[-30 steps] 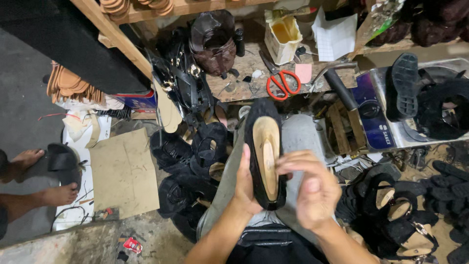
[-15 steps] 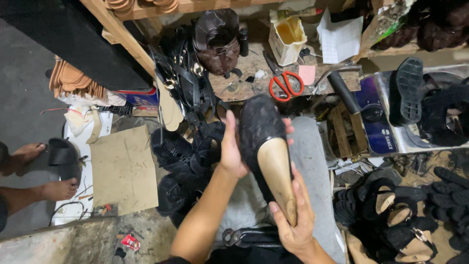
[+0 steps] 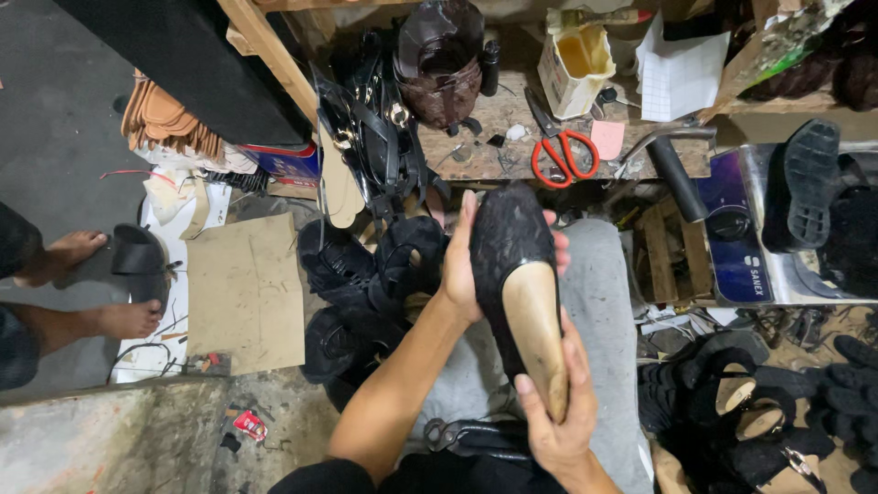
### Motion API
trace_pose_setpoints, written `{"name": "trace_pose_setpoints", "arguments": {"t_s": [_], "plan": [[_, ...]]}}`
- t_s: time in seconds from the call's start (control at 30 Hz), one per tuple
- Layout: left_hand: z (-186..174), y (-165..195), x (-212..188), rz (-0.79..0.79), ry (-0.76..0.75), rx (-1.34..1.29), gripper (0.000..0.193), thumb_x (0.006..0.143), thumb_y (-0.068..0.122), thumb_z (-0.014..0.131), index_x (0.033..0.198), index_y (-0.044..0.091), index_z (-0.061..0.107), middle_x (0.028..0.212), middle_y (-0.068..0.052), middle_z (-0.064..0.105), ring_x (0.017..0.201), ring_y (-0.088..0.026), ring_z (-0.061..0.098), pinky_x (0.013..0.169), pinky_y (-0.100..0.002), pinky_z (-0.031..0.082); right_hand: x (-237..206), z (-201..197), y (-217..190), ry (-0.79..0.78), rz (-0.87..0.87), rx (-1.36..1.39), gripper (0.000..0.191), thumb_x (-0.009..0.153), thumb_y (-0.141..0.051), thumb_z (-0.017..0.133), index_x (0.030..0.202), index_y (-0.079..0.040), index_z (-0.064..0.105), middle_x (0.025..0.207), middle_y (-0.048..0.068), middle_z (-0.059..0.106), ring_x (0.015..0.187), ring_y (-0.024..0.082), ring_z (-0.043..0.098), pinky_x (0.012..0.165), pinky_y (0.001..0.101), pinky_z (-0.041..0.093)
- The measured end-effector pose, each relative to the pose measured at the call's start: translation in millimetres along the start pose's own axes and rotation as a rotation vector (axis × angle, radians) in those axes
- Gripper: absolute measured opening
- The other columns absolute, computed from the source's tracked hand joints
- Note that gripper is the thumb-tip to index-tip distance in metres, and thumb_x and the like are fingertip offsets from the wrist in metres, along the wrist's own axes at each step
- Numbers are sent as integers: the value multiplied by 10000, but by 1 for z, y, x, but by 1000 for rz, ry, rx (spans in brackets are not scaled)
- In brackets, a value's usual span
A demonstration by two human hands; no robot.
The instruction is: The person holds a shoe upper on a wooden last on their lap and repeatedly hammers the upper to shape and set it. They then rub the sole edge with a pink sanding block and attach a black strap with a gold buckle across the shoe, pressing the strap ends into place.
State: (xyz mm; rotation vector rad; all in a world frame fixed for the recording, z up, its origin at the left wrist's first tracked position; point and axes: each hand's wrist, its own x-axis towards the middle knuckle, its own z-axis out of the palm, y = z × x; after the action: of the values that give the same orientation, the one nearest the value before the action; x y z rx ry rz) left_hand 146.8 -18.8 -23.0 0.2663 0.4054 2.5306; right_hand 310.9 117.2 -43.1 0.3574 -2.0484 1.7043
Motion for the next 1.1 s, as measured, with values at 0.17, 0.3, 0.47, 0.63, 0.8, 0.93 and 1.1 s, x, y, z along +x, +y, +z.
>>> {"name": "trace_pose_setpoints", "arguments": {"t_s": [0.17, 0.3, 0.47, 0.63, 0.8, 0.93, 1.1], "plan": [[10, -14, -25, 161, 242, 262, 881, 1039, 701, 263, 1501, -21, 466, 1348, -239, 638, 1225, -340, 642, 1116, -480, 485, 21, 3, -16, 23, 162, -47, 724, 905, -1, 670, 1558, -12, 356, 1607, 243, 420, 1499, 332, 426, 1237, 442, 334], [3, -27, -49, 106, 285, 121, 887, 1025, 706, 227, 1512, -2, 448, 1340, -210, 636, 1202, -327, 644, 1075, -481, 493, 32, 0, -15, -169, 85, 79, 743, 873, -55, 685, 1522, 42, 337, 1607, 241, 336, 1508, 362, 327, 1219, 444, 286], [-24, 2, -58, 175, 311, -36, 876, 1042, 694, 253, 1516, -21, 429, 1385, -197, 606, 1191, -351, 629, 1074, -518, 487, -1, -4, -3, -367, 478, -39, 348, 890, -177, 754, 1160, -55, 571, 1117, 111, 590, 1054, 261, 631, 945, 398, 521], [-42, 26, -53, 220, 343, -77, 810, 1048, 648, 323, 1520, -2, 427, 1413, -209, 581, 1244, -363, 601, 1099, -533, 470, -30, -2, 6, -910, 252, -205, 451, 741, -223, 897, 1056, -65, 617, 1001, 152, 651, 989, 378, 640, 825, 429, 515], [-57, 35, -30, 174, 286, -193, 755, 1039, 589, 425, 1513, 2, 424, 1418, -243, 565, 1279, -374, 582, 1119, -537, 456, -33, -6, 18, -1028, 316, -227, 464, 771, -206, 881, 1109, -46, 608, 967, 164, 619, 940, 397, 633, 773, 455, 500], [-73, 40, -16, 140, 226, -218, 741, 1043, 559, 482, 1523, -2, 427, 1426, -259, 561, 1282, -386, 579, 1129, -529, 452, -35, -18, 47, -913, 388, 48, 306, 847, -189, 865, 985, -39, 637, 896, 103, 682, 845, 269, 682, 763, 358, 543], [-87, 46, -6, 83, 274, -252, 770, 1015, 576, 511, 1505, -13, 440, 1403, -270, 571, 1255, -399, 588, 1115, -526, 458, -19, -29, 81, -614, 988, 659, 255, 997, -280, 664, 973, -36, 594, 988, 113, 736, 813, 171, 640, 780, 308, 538]]}}
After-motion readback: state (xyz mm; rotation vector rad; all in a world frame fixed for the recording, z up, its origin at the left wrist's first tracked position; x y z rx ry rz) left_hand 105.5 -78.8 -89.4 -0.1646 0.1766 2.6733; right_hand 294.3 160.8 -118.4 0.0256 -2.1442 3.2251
